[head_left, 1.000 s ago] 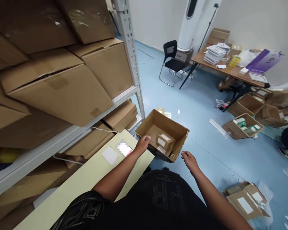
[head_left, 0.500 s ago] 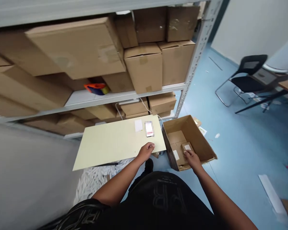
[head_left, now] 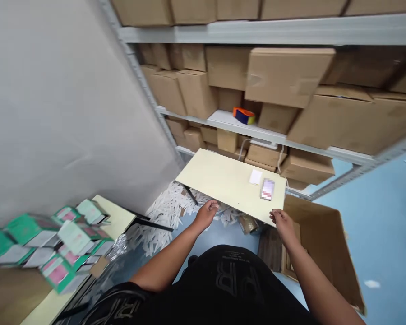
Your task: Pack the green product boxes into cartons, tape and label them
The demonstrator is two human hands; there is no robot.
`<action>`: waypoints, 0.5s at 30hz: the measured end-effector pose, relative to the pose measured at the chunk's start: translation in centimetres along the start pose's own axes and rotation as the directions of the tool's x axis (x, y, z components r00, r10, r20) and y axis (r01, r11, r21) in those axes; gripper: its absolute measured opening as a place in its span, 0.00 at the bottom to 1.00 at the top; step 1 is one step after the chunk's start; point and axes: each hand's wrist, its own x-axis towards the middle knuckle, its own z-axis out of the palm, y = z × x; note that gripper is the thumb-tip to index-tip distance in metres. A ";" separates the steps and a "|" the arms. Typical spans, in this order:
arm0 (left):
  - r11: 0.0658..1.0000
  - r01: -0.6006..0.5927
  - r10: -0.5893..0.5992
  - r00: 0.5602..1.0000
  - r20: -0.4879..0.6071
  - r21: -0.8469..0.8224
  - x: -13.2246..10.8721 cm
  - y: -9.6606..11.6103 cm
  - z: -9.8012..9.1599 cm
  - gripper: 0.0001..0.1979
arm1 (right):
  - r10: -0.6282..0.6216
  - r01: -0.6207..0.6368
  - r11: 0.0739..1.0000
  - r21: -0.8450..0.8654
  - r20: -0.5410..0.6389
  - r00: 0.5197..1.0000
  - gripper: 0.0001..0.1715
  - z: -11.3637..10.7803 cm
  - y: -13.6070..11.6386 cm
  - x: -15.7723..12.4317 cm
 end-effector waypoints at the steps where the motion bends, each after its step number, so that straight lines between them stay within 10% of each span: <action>1: 1.000 0.000 0.000 0.999 -0.045 -0.015 -0.4 -0.9 -2.0 0.20 | -0.004 0.004 1.000 0.006 0.017 1.000 0.25 1.8 -1.0 0.0; 10: 0.990 0.062 -0.099 0.947 -0.305 -0.129 -6.6 -10.0 -21.2 0.17 | -0.087 0.122 0.988 -0.095 0.310 0.947 0.26 23.0 -6.4 -4.6; 15: 0.974 0.122 -0.191 0.896 -0.400 -0.192 -9.7 -14.7 -28.6 0.18 | -0.129 0.263 0.942 -0.206 0.502 0.855 0.26 33.9 -8.2 -8.3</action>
